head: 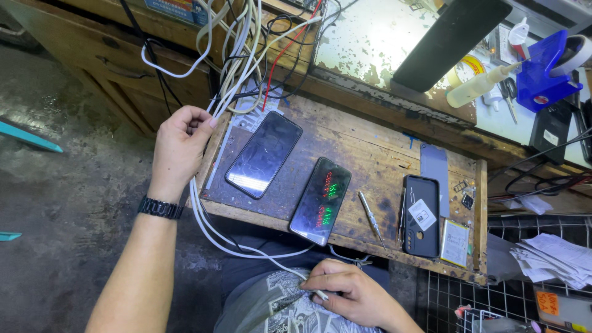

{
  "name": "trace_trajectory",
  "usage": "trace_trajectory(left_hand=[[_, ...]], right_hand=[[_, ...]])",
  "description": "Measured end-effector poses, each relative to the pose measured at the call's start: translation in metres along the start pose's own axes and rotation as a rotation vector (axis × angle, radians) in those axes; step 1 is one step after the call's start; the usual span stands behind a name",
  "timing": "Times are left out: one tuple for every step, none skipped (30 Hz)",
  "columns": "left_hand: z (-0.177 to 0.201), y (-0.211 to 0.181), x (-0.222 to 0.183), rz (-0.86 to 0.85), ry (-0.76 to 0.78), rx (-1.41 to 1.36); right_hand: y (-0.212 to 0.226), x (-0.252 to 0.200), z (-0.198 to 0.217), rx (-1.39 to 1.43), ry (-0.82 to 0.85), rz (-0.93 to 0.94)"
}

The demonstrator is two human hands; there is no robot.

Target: The person pries open a mobile phone case using a small tool, inserts a SIM card tray into the side slot, connects a charging cable to the port, and fits a phone into a back cover on a wooden workbench.

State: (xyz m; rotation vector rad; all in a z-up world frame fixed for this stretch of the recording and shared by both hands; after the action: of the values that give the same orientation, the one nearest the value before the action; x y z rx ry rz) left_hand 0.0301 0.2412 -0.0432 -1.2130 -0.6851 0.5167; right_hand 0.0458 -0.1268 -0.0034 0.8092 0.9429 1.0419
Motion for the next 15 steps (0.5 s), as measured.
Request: trace_trajectory(left_hand=[[0.000, 0.001, -0.001, 0.013, -0.002, -0.001], [0.001, 0.001, -0.002, 0.025, -0.005, -0.002], [0.002, 0.000, -0.002, 0.016, -0.013, -0.011], [0.002, -0.001, -0.003, 0.006, -0.019, -0.021], [0.002, -0.002, -0.004, -0.003, -0.025, -0.030], [0.003, -0.001, -0.005, 0.008, -0.042, -0.059], [0.004, 0.000, -0.005, 0.019, -0.059, -0.087], [0.006, 0.001, -0.006, 0.032, -0.076, -0.113], [0.008, 0.001, -0.007, 0.026, -0.084, -0.125], [0.009, 0.003, -0.009, 0.021, -0.088, -0.138], [0.009, 0.004, -0.010, 0.015, -0.093, -0.151], [0.011, 0.005, -0.012, 0.003, -0.104, -0.183], [0.012, 0.006, -0.013, -0.008, -0.114, -0.216], [0.014, 0.007, -0.013, -0.023, -0.124, -0.249], [0.015, 0.010, -0.013, -0.012, -0.132, -0.290]], right_hand=[[0.000, 0.000, 0.000, -0.002, 0.000, 0.003], [0.001, 0.000, 0.000, -0.005, -0.001, 0.006], [0.001, 0.000, 0.000, -0.008, -0.002, 0.008], [0.001, 0.000, 0.000, -0.011, -0.004, 0.010], [0.001, 0.000, 0.000, -0.007, -0.005, 0.002], [0.000, 0.000, 0.000, -0.003, -0.006, -0.005], [0.000, 0.001, 0.000, 0.001, -0.007, -0.011], [0.000, 0.001, 0.000, 0.003, -0.007, -0.010], [0.000, 0.002, 0.000, 0.005, -0.007, -0.009], [0.000, 0.001, 0.000, 0.008, -0.010, -0.010], [0.000, 0.001, 0.000, 0.010, -0.008, -0.013], [-0.001, 0.001, 0.000, 0.011, -0.008, -0.015], [-0.001, 0.000, 0.001, 0.013, -0.008, -0.017], [-0.001, 0.000, 0.001, 0.013, -0.008, -0.009], [-0.001, 0.001, 0.001, 0.013, -0.008, 0.000]])
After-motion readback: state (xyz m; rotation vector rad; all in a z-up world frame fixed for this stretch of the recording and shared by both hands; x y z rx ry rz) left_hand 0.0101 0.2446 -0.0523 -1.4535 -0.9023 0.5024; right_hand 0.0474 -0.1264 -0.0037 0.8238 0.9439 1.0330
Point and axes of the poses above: each hand's wrist, its own x-axis towards the middle knuckle, its own z-axis out of the back of the hand, y = z × x, the point moved 6 cm from there along x, towards the middle knuckle, and after that the axes turned 3 degrees about -z, right-handed, at the moved point
